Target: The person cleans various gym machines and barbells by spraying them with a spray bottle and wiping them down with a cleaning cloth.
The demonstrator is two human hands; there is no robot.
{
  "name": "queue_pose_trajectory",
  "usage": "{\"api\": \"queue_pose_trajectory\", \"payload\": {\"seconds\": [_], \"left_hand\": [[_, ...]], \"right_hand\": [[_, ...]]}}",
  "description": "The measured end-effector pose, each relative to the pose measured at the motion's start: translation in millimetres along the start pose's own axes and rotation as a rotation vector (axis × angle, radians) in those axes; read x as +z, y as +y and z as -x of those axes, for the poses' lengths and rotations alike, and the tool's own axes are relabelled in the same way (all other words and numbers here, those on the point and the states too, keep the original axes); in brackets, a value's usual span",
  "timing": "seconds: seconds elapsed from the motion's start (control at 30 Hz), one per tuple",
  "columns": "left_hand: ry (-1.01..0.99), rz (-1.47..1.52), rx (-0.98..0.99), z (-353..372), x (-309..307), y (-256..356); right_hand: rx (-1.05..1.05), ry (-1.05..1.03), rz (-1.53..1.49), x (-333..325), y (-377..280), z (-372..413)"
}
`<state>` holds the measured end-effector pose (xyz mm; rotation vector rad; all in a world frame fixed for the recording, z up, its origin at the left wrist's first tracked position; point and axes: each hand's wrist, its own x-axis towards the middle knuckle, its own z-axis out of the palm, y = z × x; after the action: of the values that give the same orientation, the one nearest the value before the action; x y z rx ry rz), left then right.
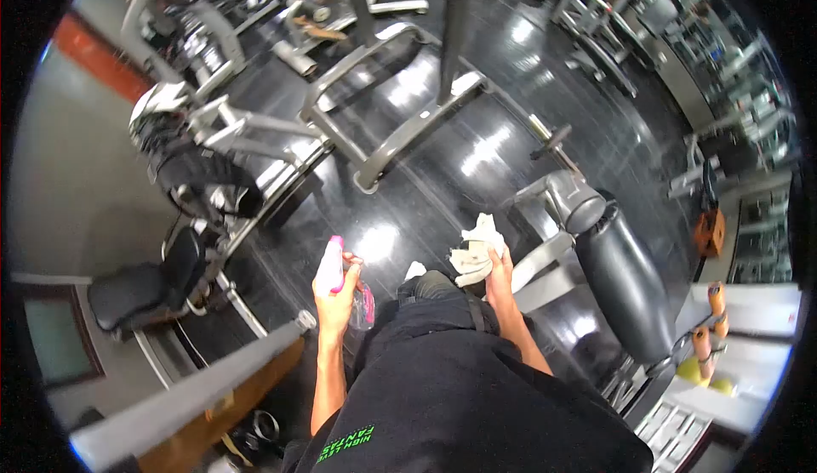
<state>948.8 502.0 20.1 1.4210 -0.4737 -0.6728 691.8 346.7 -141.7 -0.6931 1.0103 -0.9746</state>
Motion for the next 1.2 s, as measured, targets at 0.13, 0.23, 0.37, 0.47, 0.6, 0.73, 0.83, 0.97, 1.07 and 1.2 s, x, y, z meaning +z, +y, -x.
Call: {"api": "queue_pose_trajectory", "payload": {"seconds": [0.13,0.23,0.37,0.47,0.6,0.73,0.83,0.97,1.07,1.2], "left_hand": [[-0.235,-0.063,-0.045,-53,40,2],[-0.353,-0.083,-0.061,-85,76,3],[-0.605,-0.103,-0.136,-120,123,-8],[-0.731,-0.144,-0.235,-141,159,-11],[-1.099,-0.229,-0.233,-178,197,-28],[-1.347,-0.18,-0.218,-218,239,-41],[-1.459,-0.18,-0.27,-246,266,-55],[-1.626,-0.269,-0.184,-278,297,-68],[-1.708,-0.267,-0.21,-283,317,-75],[-1.838,-0.254,-0.188,-278,343,-84]], "right_hand": [[-0.072,0.188,0.065,-22,-16,-25],[-0.092,0.292,0.019,-34,-28,-21],[-0.069,0.481,-0.1,-43,-26,3],[-0.016,0.59,-0.189,-35,-20,25],[-0.032,0.821,-0.233,-14,1,43],[-0.083,1.015,-0.359,22,18,47],[-0.117,1.075,-0.525,58,24,44],[-0.11,1.215,-0.665,113,47,43],[-0.07,1.382,-0.785,154,75,42],[-0.144,1.453,-0.961,186,95,32]]}}
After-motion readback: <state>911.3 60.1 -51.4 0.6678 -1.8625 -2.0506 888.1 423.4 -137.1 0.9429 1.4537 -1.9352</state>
